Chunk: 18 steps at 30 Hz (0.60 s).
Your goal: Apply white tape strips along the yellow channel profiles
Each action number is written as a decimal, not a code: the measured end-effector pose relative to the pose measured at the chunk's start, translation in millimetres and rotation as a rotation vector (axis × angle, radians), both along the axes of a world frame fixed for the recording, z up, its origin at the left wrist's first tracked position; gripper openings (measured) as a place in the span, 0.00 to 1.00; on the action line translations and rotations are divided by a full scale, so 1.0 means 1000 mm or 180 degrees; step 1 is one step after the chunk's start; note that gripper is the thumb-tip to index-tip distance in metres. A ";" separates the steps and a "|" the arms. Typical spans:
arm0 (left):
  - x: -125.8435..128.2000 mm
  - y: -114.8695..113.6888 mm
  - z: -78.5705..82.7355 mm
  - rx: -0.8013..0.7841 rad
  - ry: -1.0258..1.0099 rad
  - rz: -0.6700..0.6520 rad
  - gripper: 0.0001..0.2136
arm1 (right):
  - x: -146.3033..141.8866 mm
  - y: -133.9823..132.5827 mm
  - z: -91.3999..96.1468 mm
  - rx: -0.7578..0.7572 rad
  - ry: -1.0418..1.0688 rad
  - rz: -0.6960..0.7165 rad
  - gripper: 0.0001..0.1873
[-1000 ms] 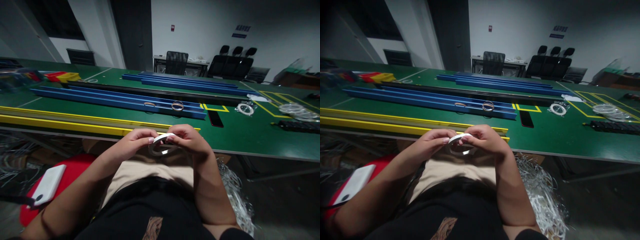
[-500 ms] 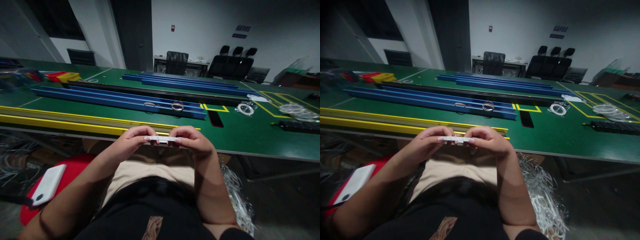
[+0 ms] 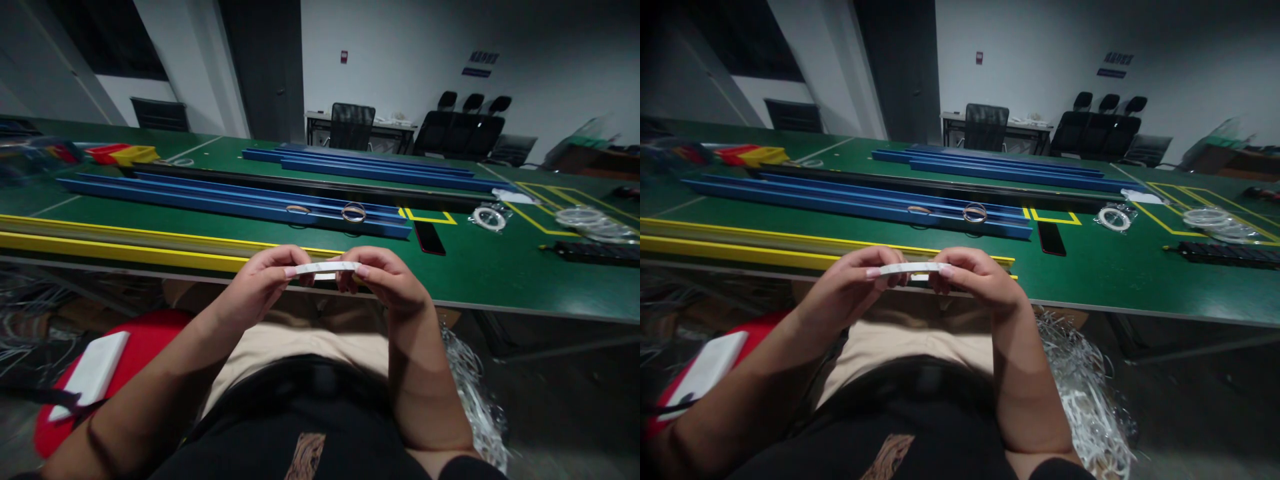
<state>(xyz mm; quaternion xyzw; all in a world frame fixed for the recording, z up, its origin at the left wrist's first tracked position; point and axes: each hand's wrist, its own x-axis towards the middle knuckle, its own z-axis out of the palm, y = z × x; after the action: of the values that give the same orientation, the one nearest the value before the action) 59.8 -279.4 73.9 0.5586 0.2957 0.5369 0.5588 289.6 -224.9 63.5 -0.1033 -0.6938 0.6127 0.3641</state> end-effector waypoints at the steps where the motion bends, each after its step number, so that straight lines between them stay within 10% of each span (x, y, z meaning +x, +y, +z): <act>1: 0.001 0.000 0.001 -0.0023 0.0080 -0.0089 0.05 | 0.001 0.000 0.001 0.0013 -0.0056 0.0006 0.13; 10: 0.006 0.005 -0.003 -0.0323 0.0518 -0.0477 0.06 | -0.002 -0.015 0.023 0.0983 -0.1079 -0.0676 0.15; 18: 0.007 0.018 -0.013 -0.0151 -0.0012 -0.0091 0.05 | 0.005 -0.003 0.010 0.0122 -0.0521 -0.0277 0.14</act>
<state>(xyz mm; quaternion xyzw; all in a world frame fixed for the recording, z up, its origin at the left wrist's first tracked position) 67.1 -261.1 61.0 0.5484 0.2993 0.5227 0.5801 294.4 -227.5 73.9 -0.1760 -0.7278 0.5724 0.3343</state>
